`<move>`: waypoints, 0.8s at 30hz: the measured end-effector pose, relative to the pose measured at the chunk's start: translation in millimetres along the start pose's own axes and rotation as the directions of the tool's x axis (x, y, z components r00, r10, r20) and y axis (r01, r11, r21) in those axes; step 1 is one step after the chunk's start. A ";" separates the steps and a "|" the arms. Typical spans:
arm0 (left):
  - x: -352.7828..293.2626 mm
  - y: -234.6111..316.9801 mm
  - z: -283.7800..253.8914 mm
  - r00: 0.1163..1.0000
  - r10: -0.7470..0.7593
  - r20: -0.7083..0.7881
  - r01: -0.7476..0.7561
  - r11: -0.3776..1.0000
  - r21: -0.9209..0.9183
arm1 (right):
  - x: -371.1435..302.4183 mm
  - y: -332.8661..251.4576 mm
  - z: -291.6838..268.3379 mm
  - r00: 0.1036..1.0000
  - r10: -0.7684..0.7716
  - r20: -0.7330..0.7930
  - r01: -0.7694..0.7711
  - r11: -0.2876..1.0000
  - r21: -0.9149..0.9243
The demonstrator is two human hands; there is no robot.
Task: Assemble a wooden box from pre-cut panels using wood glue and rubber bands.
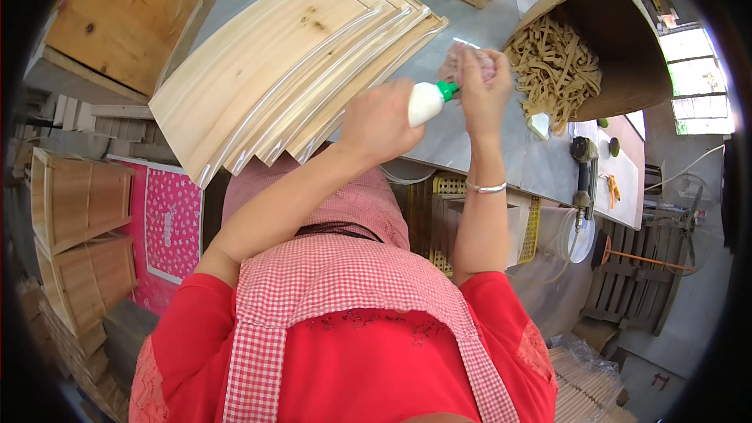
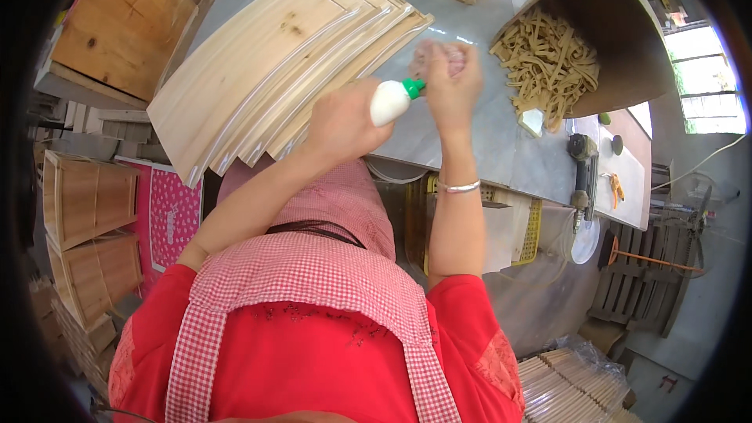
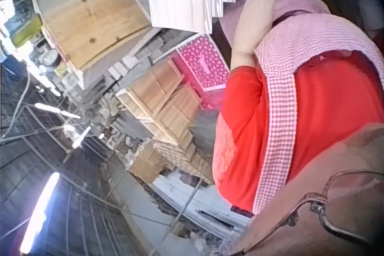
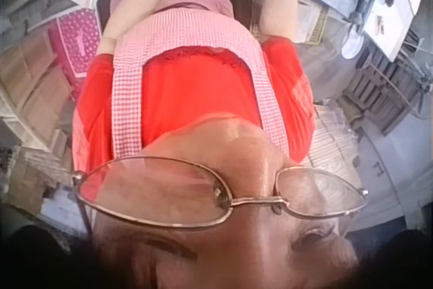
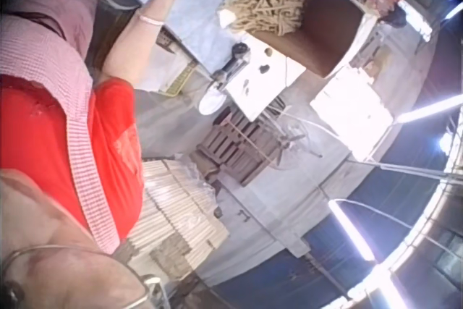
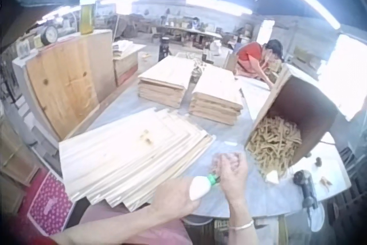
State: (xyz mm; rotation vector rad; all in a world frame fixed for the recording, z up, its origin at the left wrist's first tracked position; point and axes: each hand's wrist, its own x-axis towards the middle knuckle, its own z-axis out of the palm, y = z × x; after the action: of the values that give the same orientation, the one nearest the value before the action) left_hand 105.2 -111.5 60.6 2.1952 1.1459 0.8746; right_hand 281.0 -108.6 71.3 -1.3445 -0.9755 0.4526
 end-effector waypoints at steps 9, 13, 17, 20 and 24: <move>11.0 12.6 -2.9 0.988 0.088 -0.128 -0.078 0.993 0.086 | -43.3 -32.4 7.8 0.970 -0.242 -0.021 0.217 0.901 -0.377; 13.3 13.2 -8.1 0.963 0.221 -0.154 -0.200 0.969 0.144 | -46.3 -25.7 9.5 0.995 -0.102 0.014 0.102 0.995 0.009; 10.4 12.6 -14.1 0.984 0.127 -0.125 -0.126 0.992 0.017 | -45.3 -34.5 -14.9 0.971 0.075 0.227 -0.082 0.996 0.022; 13.8 14.8 -20.9 0.999 0.035 -0.021 -0.038 0.991 -0.126 | -44.4 -33.9 -22.4 0.965 -0.024 0.262 0.027 1.000 -0.006; 15.4 11.2 -25.8 0.977 -0.069 0.203 0.144 0.913 -0.382 | -42.9 -23.8 -35.5 0.991 -0.063 0.115 0.055 0.996 0.075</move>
State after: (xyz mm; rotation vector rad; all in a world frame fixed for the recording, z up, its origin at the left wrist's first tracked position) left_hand 98.8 -100.6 90.1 1.8210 0.8990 0.7591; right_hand 279.7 -168.2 82.4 -1.2321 -1.0828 0.5216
